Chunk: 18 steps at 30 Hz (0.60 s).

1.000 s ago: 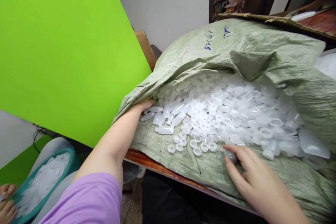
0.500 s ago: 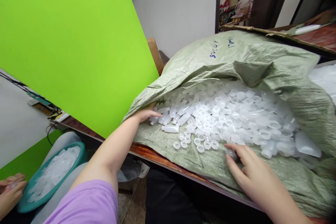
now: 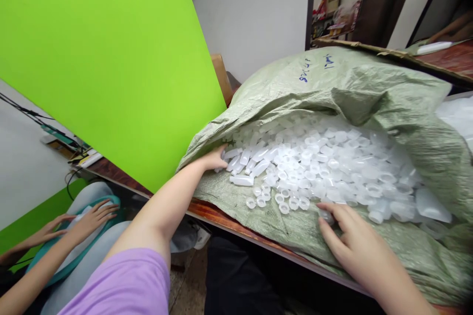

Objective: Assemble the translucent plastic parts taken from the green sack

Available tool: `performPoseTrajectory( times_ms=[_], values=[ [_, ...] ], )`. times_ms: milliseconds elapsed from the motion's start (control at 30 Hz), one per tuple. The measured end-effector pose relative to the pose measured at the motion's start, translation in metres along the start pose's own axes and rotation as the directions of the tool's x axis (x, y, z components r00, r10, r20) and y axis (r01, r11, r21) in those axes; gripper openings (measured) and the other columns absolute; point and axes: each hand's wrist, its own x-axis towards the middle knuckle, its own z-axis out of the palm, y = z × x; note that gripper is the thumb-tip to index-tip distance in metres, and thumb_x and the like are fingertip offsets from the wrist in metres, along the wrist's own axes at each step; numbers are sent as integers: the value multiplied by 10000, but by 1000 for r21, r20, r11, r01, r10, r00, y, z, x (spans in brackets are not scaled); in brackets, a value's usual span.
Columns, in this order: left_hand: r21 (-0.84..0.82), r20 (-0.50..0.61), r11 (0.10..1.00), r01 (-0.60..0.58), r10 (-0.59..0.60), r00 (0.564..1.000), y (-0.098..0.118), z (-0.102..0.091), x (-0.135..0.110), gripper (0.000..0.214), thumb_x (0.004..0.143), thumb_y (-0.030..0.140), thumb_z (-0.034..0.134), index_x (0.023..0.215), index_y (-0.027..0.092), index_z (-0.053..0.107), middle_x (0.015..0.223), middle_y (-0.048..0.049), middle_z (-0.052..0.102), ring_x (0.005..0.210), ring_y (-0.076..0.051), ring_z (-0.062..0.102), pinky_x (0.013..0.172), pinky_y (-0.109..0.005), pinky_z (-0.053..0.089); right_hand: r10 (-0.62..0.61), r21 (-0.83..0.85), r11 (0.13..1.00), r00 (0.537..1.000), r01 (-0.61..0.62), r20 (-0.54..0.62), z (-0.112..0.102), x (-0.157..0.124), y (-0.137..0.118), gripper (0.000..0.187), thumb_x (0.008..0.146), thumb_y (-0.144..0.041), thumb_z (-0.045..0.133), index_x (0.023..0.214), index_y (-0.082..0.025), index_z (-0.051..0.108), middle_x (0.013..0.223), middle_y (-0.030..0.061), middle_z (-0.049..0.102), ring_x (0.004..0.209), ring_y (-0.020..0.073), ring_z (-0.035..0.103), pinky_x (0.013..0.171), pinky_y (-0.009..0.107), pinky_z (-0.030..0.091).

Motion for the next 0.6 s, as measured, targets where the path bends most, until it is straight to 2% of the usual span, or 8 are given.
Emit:
performPoseTrajectory(
  times_ms=[167, 300, 400, 500, 600],
  values=[
    [17, -31, 999, 48, -48, 998, -5, -1, 12, 809, 587, 286, 597, 1346, 159, 348, 1333, -122, 457, 1174, -263, 478, 942, -302, 406, 15, -2, 1000, 1000, -15, 5, -1, -2, -4, 287, 853, -390, 404, 1037, -223, 548, 1030, 65, 623, 851, 215, 629, 749, 353, 493],
    [22, 42, 995, 96, -97, 994, -5, -11, 26, 768, 563, 277, 610, 1303, 209, 419, 1278, -98, 525, 1077, -240, 554, 809, -256, 464, 10, 2, 1000, 1000, -10, 13, -2, -3, -6, 276, 863, -379, 392, 1042, -226, 535, 1030, 65, 622, 874, 217, 626, 764, 352, 487],
    [21, 75, 990, 138, -139, 987, -2, -14, 35, 713, 531, 295, 641, 1223, 201, 497, 1187, -106, 590, 953, -230, 605, 684, -229, 473, 21, 7, 1000, 1000, -21, 2, -3, -2, -8, 279, 855, -379, 400, 1037, -226, 546, 1015, 60, 627, 846, 214, 631, 747, 351, 493],
    [6, 32, 984, 177, -177, 984, 2, -11, 37, 684, 503, 278, 667, 1167, 186, 529, 1126, -117, 614, 880, -231, 612, 619, -226, 456, 24, 13, 1000, 1000, -24, 0, -4, -2, -9, 280, 850, -379, 406, 1033, -226, 554, 996, 61, 631, 819, 211, 632, 748, 354, 493],
    [-33, -70, 976, 215, -217, 974, 3, -3, 35, 596, 502, 240, 677, 1082, 164, 563, 1037, -127, 629, 864, -251, 602, 596, -243, 440, 26, 12, 1000, 1000, -26, 10, -4, -3, -9, 280, 851, -379, 409, 1043, -231, 549, 1014, 64, 626, 821, 211, 629, 768, 362, 487]
  ],
)
